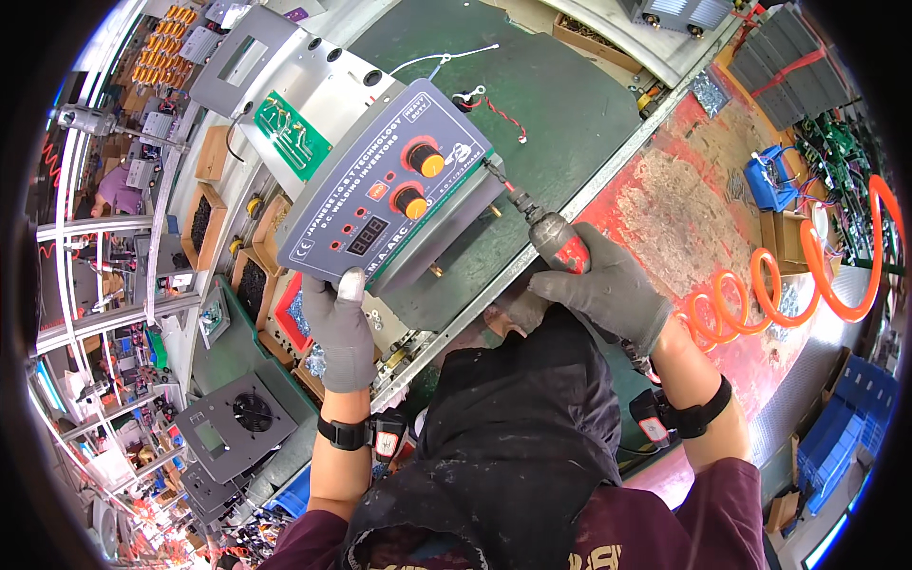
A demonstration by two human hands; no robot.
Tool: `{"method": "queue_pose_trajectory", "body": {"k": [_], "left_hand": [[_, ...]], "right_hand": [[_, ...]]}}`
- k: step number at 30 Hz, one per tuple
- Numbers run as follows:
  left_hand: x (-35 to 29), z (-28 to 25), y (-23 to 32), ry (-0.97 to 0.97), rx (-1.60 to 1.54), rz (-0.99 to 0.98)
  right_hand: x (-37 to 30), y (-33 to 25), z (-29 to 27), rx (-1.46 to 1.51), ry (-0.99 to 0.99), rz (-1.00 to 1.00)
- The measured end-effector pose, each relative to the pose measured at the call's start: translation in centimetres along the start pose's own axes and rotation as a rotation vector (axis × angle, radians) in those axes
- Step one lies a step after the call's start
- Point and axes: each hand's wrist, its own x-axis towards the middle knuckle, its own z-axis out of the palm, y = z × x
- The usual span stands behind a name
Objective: Assembling and securing electronic components and housings for power units on an industrial line.
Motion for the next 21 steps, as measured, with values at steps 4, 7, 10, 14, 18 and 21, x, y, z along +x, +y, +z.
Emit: {"method": "queue_pose_trajectory", "body": {"k": [4,7,10,14,18,21], "left_hand": [[-0.2,-0.4,0.2,-0.032,0.063,-0.014],[-0.1,-0.4,0.4,-0.038,0.065,-0.009],[0.1,-0.1,0.5,-0.023,0.06,0.001],[-0.1,-0.4,0.6,-0.03,0.087,-0.039],[-1.4,-3.0,1.0,-0.046,-0.156,-0.391],[-3.4,-4.5,1.2,0.0,-0.387,-0.631]], "right_hand": [[-0.3,-1.2,-0.4,-0.44,0.12,-0.03],[-0.3,-1.8,-0.6,-0.48,0.127,-0.042],[0.0,-2.0,-0.4,-0.56,0.152,-0.035],[-0.2,-2.0,0.0,-0.583,0.176,-0.035],[-2.4,-1.6,0.8,-0.474,0.159,-0.014],[-4.4,-1.1,2.9,-0.333,0.006,-0.003]]}}
